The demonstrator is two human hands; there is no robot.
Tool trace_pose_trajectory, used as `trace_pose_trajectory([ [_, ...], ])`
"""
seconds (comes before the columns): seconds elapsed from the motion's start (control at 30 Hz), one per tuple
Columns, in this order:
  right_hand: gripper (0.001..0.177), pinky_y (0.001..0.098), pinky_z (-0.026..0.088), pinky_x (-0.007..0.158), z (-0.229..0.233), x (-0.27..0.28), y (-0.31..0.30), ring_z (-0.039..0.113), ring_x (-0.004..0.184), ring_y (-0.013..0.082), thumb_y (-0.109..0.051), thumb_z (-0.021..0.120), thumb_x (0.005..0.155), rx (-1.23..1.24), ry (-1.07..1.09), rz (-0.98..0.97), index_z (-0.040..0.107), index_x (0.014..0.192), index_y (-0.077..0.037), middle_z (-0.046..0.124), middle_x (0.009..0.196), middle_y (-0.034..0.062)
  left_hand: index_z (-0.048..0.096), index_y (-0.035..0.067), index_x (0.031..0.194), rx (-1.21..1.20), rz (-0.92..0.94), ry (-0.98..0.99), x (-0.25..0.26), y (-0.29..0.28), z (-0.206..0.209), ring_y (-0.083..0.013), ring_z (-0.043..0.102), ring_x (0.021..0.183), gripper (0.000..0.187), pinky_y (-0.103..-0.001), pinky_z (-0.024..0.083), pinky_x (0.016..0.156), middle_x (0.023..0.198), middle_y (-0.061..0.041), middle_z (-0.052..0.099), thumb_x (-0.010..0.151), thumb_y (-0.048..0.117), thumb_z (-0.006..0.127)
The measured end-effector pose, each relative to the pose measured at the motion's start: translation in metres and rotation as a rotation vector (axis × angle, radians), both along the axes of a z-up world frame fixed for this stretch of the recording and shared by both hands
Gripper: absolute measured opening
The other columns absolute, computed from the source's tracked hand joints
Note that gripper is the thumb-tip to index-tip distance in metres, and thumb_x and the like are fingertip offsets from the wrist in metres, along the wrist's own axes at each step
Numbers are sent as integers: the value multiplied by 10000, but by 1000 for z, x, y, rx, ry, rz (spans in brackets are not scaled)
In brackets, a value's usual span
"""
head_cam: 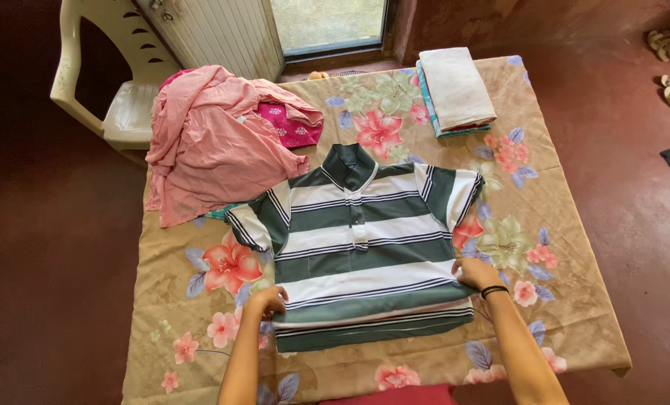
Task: The person folds a white shirt and a striped polo shirt on a floral tablecloth. Each garment is smoothed, folded into a compact rectangle, and placed on a growing stack of folded clothes.
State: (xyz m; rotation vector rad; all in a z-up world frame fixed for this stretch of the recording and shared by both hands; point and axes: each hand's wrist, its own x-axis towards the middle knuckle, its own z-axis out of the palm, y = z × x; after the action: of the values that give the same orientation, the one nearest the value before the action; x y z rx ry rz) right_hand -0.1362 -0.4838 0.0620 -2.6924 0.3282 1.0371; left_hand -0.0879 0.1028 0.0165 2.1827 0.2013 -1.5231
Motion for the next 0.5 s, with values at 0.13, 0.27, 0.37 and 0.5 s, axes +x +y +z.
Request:
trace_pose_trajectory([
  [0.13,296,445,560,894,-1,31,1,719,1030,298,-281,669,876,-55,-209,103,755,1159,-268,758,1075,99,720,158,1117,252,-135,-568,29,-5,3,-335,707,1021,340,-483,555,831,1097,-156,741,818,312,773],
  [0.27,302,434,567,836,-10,82,13,718,979,303,-267,650,907,151,-617,-130,716,1182,-162,752,1052,90,663,110,1179,9,46,-903,80,-24,6,-355,710,999,360,-469,561,850,1046,-158,747,884,316,681],
  [0.37,299,428,551,866,-15,123,19,697,1023,318,-259,646,915,167,-768,-132,720,1180,-140,738,1084,94,662,121,1192,-2,127,-917,118,-42,11,-342,697,1004,342,-474,548,847,1042,-119,744,896,294,659],
  [0.5,310,462,517,937,-19,174,27,641,1138,336,-245,648,926,111,-786,-136,696,1213,-139,686,1222,100,666,107,1190,-39,168,-1077,163,-58,5,-333,680,1049,323,-457,539,893,1104,-116,720,890,225,662],
])
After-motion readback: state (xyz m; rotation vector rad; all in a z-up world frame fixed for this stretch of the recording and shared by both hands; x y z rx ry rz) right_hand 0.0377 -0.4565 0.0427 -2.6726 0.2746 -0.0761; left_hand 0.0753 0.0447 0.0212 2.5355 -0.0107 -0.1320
